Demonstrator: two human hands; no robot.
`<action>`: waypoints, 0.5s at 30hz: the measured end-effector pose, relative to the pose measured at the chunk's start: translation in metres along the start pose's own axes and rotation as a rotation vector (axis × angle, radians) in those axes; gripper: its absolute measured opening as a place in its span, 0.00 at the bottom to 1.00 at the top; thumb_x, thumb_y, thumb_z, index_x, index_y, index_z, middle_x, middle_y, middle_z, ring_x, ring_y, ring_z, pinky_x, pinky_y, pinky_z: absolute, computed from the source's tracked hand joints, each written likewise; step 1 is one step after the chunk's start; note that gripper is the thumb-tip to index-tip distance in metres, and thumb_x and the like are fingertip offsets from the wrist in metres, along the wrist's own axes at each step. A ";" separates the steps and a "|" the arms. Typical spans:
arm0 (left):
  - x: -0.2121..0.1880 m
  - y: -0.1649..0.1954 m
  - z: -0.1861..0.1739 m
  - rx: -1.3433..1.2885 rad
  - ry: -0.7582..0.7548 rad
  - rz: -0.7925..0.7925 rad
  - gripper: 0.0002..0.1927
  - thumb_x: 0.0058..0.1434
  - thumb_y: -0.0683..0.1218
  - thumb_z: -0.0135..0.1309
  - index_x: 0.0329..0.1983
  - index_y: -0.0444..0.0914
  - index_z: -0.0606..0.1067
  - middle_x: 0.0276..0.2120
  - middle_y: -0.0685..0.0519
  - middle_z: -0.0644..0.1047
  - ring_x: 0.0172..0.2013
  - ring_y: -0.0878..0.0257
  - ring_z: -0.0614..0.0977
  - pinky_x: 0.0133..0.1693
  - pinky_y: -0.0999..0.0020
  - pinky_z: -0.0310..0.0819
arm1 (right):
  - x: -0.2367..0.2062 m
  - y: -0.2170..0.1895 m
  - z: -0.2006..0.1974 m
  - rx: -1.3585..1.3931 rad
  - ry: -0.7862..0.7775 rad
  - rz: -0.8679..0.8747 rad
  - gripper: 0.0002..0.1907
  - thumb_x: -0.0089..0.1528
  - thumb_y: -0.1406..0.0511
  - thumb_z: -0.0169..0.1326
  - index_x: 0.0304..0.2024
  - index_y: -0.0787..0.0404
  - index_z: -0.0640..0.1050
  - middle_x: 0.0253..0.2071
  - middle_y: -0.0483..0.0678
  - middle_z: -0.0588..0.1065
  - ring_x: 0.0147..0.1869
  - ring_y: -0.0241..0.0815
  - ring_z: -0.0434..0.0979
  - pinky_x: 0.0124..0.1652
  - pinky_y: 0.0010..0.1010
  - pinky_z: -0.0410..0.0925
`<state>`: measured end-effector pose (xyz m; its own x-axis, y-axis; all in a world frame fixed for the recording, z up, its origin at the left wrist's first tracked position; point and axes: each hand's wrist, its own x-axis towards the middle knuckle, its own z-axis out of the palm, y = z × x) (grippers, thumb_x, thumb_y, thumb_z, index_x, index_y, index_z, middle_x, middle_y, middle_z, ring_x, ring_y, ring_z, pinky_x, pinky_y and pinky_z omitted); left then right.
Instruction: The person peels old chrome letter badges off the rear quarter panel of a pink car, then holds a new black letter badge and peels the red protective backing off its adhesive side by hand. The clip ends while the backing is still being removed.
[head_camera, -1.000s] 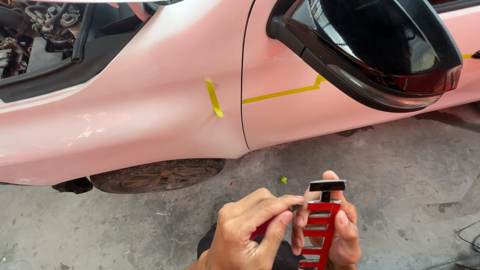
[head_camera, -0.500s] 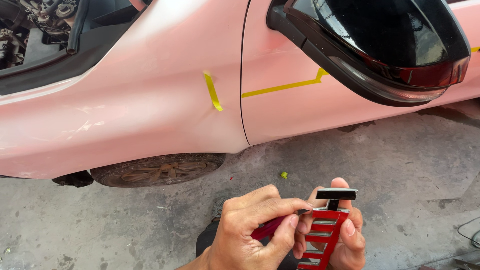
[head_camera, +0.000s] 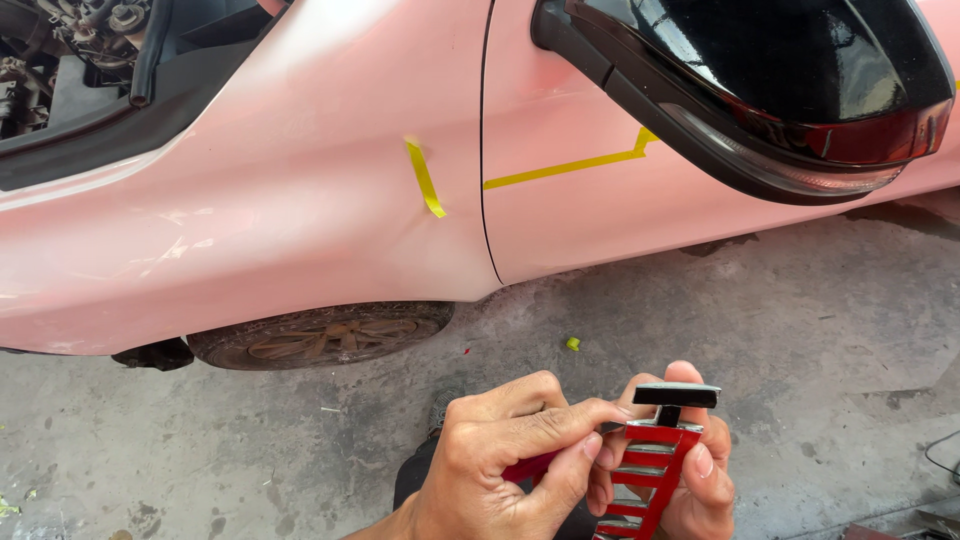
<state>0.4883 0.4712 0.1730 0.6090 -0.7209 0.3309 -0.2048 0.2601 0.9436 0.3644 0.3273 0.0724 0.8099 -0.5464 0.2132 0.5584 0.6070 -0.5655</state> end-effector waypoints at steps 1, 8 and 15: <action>0.000 0.000 0.000 0.014 0.004 0.007 0.15 0.63 0.31 0.54 0.51 0.33 0.82 0.30 0.51 0.77 0.27 0.68 0.83 0.29 0.75 0.86 | 0.000 0.000 0.000 0.000 0.000 0.001 0.30 0.70 0.60 0.52 0.74 0.58 0.69 0.40 0.66 0.72 0.32 0.56 0.78 0.26 0.42 0.77; 0.000 -0.001 -0.003 0.079 0.019 0.074 0.16 0.62 0.31 0.56 0.51 0.34 0.82 0.30 0.51 0.77 0.27 0.68 0.81 0.30 0.74 0.84 | -0.001 0.002 -0.005 -0.018 -0.001 0.005 0.30 0.69 0.60 0.53 0.73 0.58 0.70 0.39 0.67 0.73 0.32 0.56 0.79 0.26 0.43 0.76; 0.000 0.000 -0.001 0.015 0.011 0.015 0.17 0.63 0.30 0.54 0.52 0.34 0.82 0.30 0.50 0.77 0.28 0.69 0.83 0.31 0.75 0.86 | 0.001 0.004 -0.006 -0.012 0.001 0.009 0.29 0.69 0.61 0.53 0.72 0.59 0.70 0.40 0.67 0.73 0.32 0.56 0.79 0.27 0.44 0.77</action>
<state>0.4893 0.4717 0.1730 0.6142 -0.7098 0.3448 -0.2251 0.2611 0.9387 0.3659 0.3257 0.0658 0.8145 -0.5417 0.2076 0.5492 0.6047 -0.5769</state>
